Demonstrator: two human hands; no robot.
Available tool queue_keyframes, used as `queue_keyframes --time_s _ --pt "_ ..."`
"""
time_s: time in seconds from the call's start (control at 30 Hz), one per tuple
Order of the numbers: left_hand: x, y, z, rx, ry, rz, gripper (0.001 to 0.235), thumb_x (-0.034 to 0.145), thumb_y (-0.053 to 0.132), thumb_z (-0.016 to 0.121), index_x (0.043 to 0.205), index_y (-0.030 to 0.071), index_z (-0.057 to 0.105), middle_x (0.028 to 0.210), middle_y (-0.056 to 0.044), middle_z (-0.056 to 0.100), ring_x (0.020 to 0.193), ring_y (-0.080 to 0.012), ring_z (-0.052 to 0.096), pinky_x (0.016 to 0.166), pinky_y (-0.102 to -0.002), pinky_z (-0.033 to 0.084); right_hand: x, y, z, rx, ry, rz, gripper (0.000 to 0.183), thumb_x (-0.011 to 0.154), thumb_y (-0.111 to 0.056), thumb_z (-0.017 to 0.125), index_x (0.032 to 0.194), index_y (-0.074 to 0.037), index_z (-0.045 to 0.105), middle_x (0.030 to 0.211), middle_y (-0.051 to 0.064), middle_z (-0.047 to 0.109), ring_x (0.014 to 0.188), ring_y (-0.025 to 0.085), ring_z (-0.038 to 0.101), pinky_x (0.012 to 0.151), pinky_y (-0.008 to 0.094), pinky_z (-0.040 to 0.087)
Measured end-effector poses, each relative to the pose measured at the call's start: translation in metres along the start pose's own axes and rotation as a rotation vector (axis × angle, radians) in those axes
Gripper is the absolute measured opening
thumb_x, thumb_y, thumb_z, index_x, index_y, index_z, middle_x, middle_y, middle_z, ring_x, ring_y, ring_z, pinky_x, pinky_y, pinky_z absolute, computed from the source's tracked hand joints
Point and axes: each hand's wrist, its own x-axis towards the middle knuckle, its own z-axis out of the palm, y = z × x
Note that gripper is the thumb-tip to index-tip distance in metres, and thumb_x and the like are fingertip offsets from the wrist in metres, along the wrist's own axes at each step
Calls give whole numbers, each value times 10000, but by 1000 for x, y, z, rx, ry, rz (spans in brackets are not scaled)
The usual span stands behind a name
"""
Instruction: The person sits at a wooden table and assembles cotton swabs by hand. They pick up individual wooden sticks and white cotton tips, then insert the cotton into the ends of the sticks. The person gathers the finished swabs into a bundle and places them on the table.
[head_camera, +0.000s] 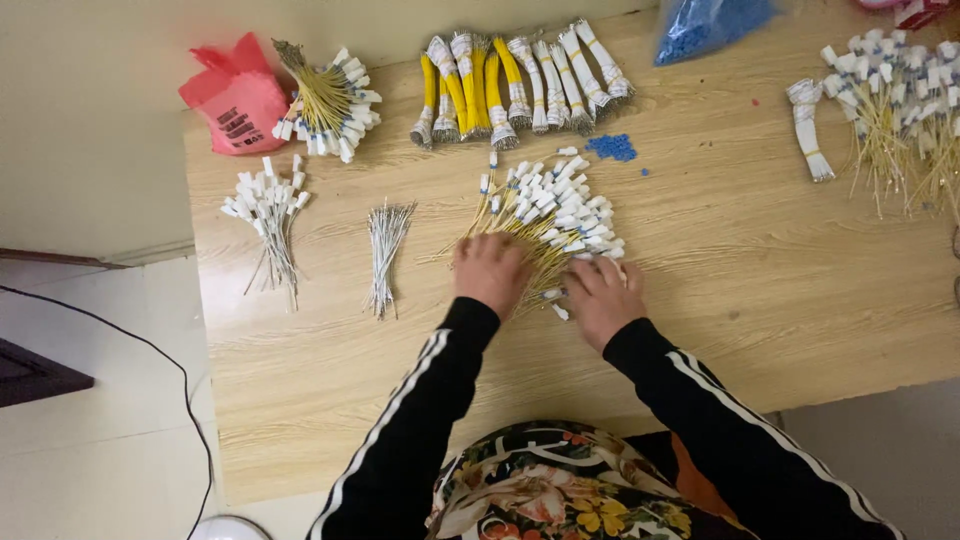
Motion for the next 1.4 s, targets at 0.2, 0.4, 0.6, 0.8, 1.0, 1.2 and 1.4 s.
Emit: queue_keyframes --time_s 0.2,0.4,0.6,0.8,1.0,1.2,1.4 --pt "-9 7 10 31 -128 -58 359 766 483 691 1083 326 633 1187 -5 503 1183 -262 482 980 -528 380 -38 3 39 10 23 -26 231 895 -270 468 1098 -228 569 1283 -12 455 1351 242 312 1059 533 230" --pt "-10 -20 14 38 93 -25 224 749 390 712 963 341 666 1050 36 538 1072 -229 536 925 -479 410 -50 14 36 -5 214 -69 348 832 -250 530 1179 -239 563 1189 3 522 1249 229 438 1004 491 302" --pt "-43 -26 23 -25 151 -8 129 808 310 674 937 306 668 1005 42 568 1011 -203 559 914 -453 405 -31 -19 27 -5 14 -25 543 781 -383 574 1288 -195 526 1303 24 481 1280 234 413 979 464 338" --pt "-77 3 -12 -73 54 183 108 744 346 709 828 295 664 921 37 542 950 -203 557 894 -469 420 -34 -6 54 -52 -24 5 237 870 -325 524 1023 -168 613 981 33 556 1100 252 505 947 475 338" --pt "-86 -1 28 -96 -15 151 137 784 338 697 871 249 639 915 4 521 980 -232 526 898 -477 414 -39 1 74 -108 31 -49 207 887 -359 491 905 -169 571 910 53 537 1037 261 489 908 460 340" --pt "-94 18 -15 -416 -41 -118 216 828 240 659 1036 281 618 1091 66 603 1142 -222 522 993 -511 382 -19 7 -35 28 -562 124 317 886 -181 402 1181 -199 517 1167 75 643 1152 288 602 1025 563 299" --pt "-81 28 -87 -1300 328 -586 113 976 61 536 1086 54 566 796 -69 621 777 -150 588 736 -294 526 -29 56 -29 1395 -454 438 201 922 -96 543 731 -35 549 495 94 538 450 169 607 531 308 534"
